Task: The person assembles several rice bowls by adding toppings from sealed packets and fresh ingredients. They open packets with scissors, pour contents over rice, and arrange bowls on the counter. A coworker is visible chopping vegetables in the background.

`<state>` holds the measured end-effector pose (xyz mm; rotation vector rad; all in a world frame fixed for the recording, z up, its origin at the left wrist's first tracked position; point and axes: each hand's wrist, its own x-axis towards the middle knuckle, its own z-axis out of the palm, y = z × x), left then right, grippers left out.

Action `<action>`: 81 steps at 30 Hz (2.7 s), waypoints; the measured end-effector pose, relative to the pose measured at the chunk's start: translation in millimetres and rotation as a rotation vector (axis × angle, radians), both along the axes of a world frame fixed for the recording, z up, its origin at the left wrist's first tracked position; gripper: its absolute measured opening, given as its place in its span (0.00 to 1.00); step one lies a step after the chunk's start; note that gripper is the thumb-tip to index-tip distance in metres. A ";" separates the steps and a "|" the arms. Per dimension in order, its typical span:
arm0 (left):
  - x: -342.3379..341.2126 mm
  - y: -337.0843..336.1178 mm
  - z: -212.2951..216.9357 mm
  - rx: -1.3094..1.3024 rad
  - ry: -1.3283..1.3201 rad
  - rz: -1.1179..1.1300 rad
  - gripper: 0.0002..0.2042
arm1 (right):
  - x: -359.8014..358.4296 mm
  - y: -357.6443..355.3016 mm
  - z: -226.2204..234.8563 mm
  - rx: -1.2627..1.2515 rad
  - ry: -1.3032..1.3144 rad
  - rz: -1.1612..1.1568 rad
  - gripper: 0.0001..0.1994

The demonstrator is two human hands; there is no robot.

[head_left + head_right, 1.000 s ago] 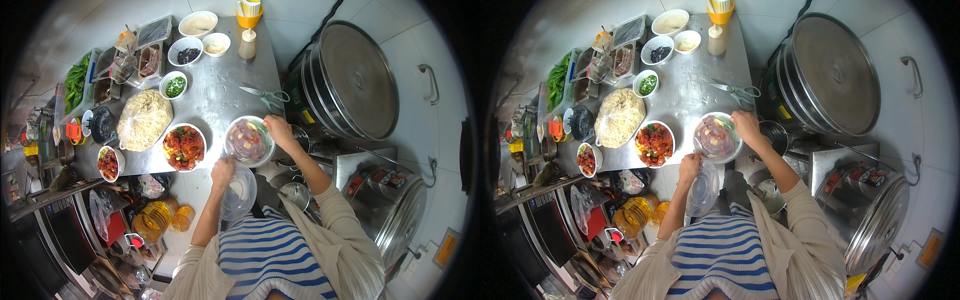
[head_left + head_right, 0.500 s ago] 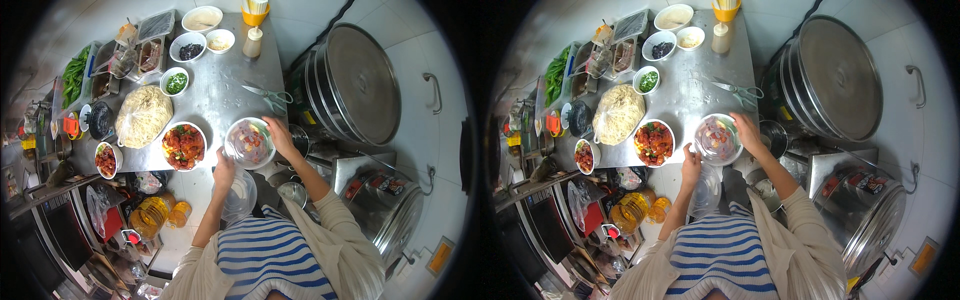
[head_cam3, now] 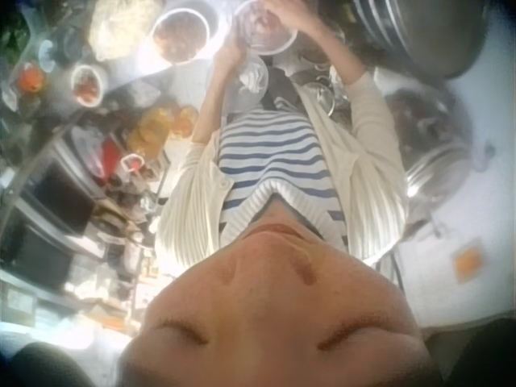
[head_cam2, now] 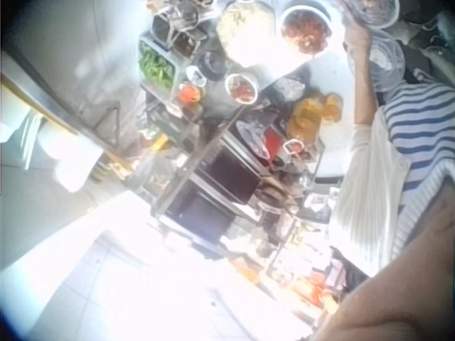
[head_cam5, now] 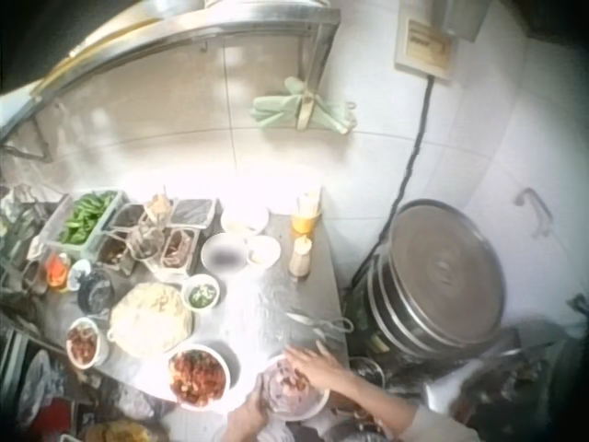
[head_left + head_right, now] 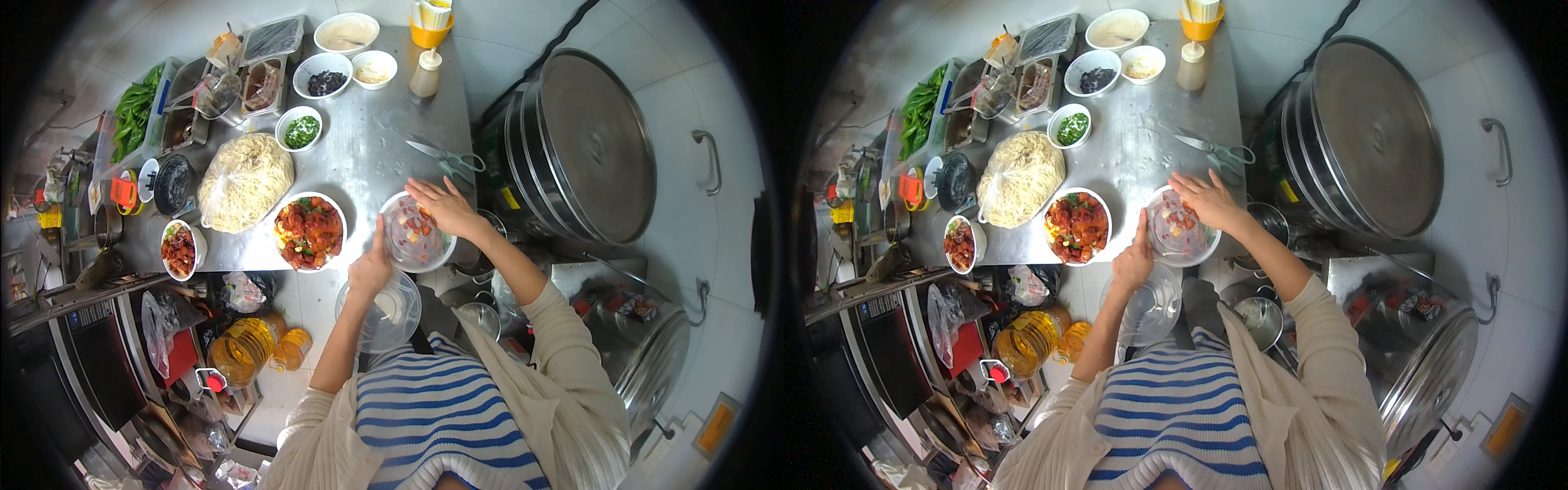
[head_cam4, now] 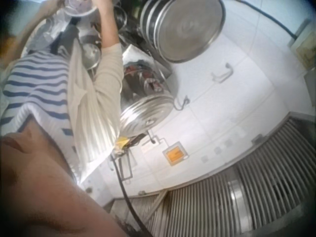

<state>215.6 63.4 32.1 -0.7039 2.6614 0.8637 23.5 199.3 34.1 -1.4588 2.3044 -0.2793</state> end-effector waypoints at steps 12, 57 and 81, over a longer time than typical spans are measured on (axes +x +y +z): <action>13.1 24.9 6.3 0.119 -0.011 0.012 0.63 | 88.0 34.0 -11.9 -0.406 0.136 -0.393 0.43; 127.8 -53.3 64.4 0.816 0.655 0.776 0.06 | 222.3 -34.3 136.5 -0.245 -1.598 -0.432 0.12; 250.5 -90.8 34.5 0.594 0.449 0.883 0.13 | 280.2 -141.3 96.0 0.072 -1.236 0.020 0.07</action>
